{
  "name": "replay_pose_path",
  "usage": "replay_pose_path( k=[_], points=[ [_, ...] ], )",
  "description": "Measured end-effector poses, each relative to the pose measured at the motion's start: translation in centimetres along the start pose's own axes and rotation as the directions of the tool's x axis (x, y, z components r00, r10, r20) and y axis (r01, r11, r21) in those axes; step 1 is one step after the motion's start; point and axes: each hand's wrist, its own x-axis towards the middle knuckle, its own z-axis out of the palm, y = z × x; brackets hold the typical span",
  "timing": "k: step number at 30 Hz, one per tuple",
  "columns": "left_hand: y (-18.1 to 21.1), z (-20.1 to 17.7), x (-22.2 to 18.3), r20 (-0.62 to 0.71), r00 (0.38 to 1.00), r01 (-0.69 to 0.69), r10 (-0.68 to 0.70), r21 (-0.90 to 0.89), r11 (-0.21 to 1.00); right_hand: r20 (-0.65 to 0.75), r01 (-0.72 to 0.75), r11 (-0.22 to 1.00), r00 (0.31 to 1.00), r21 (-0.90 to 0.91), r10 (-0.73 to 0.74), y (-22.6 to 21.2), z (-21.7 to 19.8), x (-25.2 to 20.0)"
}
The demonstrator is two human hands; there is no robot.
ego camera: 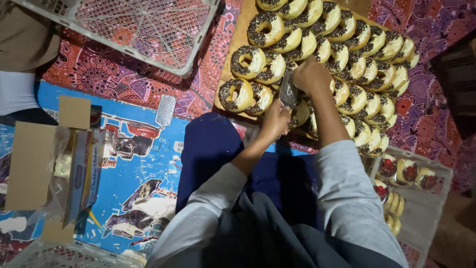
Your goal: The person grates white cheese over rows of chocolate-frosted doughnuts on a wooden board, then individually wraps several doughnuts in clear plastic bags and places them into a basket.
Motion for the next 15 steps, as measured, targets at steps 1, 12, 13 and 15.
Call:
replay_pose_path(
  k=[1, 12, 13, 15],
  points=[
    [0.3, -0.2, -1.1, 0.001, 1.000, 0.012, -0.013, 0.059, 0.998, 0.045, -0.015, 1.000, 0.999, 0.027, 0.014, 0.3, -0.1, 0.2],
    [0.0, 3.7, -1.3, 0.064, 0.996, 0.054, -0.054, -0.008, 0.998, 0.104, 0.030, 0.980, 0.993, 0.195, -0.052, 6.5, -5.7, -1.5],
    [-0.5, 4.5, -0.5, 0.049, 0.997, 0.057, -0.056, -0.010, 0.998, 0.099, 0.052, 0.986, 0.993, 0.158, -0.068, 6.7, -5.9, -2.1],
    [-1.6, 6.0, 0.6, 0.014, 0.998, 0.067, -0.067, -0.017, 0.998, 0.097, 0.094, 0.992, 0.990, 0.081, -0.102, 6.7, -5.5, -3.2]
  ],
)
